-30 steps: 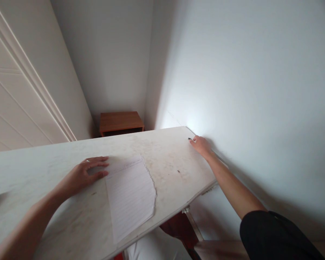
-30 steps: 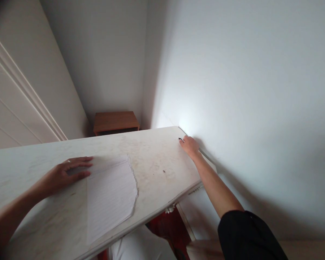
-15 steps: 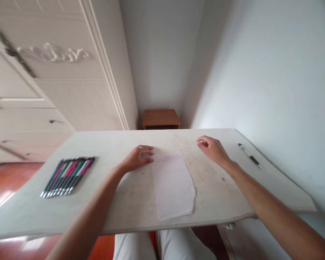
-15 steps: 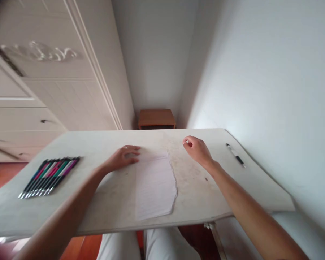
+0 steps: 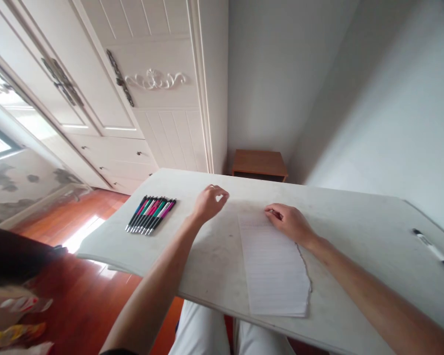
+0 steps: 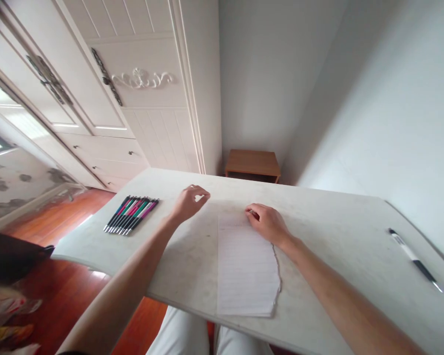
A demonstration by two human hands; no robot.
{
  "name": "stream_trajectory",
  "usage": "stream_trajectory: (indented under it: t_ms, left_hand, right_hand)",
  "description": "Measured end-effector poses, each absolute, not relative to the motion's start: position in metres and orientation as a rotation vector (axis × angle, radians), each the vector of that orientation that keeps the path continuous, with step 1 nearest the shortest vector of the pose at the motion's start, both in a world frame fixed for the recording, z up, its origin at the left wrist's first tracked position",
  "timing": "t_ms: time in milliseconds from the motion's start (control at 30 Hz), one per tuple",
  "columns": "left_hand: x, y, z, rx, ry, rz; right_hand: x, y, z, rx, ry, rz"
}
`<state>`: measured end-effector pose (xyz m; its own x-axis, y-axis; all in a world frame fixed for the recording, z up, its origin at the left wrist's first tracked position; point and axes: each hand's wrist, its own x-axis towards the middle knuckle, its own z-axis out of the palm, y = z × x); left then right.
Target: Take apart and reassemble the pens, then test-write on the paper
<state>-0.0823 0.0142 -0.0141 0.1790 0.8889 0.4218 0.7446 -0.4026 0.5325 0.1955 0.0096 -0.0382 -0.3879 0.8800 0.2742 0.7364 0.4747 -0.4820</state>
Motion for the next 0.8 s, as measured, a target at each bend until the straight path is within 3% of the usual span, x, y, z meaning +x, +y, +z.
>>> stream_trajectory:
  t_ms: [133, 333, 500, 800]
  left_hand:
    - [-0.104, -0.002, 0.011, 2.028, 2.291, 1.127]
    - [-0.141, -0.039, 0.016, 1.942, 2.700, 0.604]
    - [-0.167, -0.056, 0.009, 1.945, 2.734, 0.253]
    - [-0.170, -0.057, 0.005, 1.977, 2.748, 0.242]
  right_hand:
    - [0.199, 0.009, -0.039, -1.283, -2.245, 0.435]
    - [0.198, 0.009, -0.038, -1.269, -2.215, 0.456]
    - [0.195, 0.007, -0.036, -1.303, -2.230, 0.380]
    - [0.194, 0.005, -0.033, -1.332, -2.240, 0.332]
